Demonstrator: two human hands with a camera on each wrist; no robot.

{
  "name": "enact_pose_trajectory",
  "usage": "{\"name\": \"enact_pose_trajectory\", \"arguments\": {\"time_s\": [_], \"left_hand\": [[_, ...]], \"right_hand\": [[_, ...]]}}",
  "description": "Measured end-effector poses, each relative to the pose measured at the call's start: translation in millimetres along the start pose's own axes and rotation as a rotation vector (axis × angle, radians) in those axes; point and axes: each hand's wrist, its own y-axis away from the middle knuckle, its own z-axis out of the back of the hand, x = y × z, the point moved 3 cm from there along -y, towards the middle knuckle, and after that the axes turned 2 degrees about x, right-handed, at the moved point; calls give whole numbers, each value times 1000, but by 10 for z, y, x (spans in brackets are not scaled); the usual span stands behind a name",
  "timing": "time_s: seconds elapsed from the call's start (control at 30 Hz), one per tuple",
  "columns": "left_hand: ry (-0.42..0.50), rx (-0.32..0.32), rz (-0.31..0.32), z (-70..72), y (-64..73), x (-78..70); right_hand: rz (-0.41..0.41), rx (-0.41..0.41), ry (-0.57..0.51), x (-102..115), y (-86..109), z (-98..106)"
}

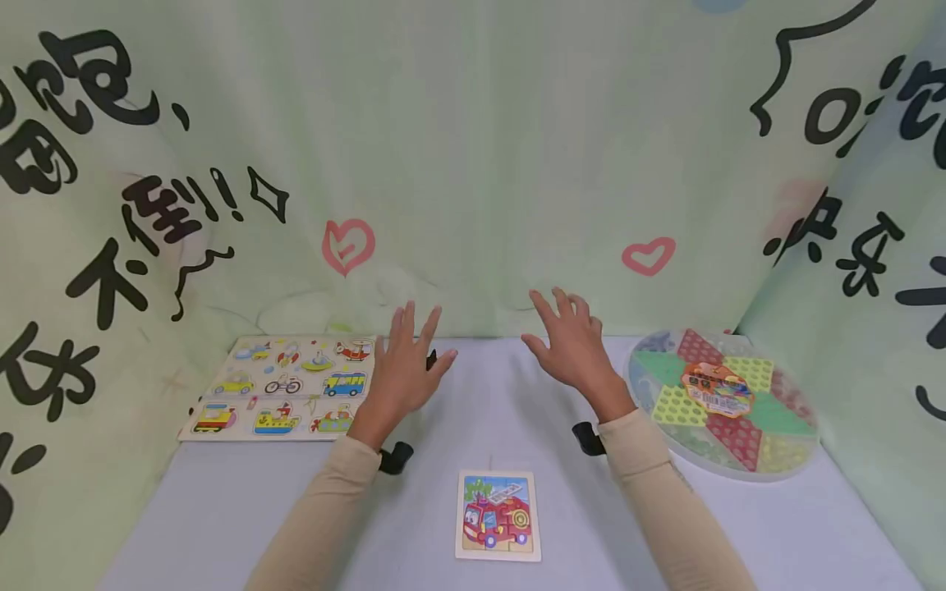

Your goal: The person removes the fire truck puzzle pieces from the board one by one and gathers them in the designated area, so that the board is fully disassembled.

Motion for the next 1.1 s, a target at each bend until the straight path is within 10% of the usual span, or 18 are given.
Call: {"name": "enact_pose_trajectory", "arguments": {"time_s": [0.17,0.4,0.67,1.1], "left_hand": [[86,90,-190,-109,621,-154],[44,497,-250,-403,1235,-210],[-18,576,-200,-543,1431,-206],[-39,569,-169,-635,1505,-203]], "right_hand": [[131,70,-105,126,367,-226],[231,418,-215,373,760,-646],[296,574,-197,617,858,-897],[322,608,-157,671,907,-1038]]}}
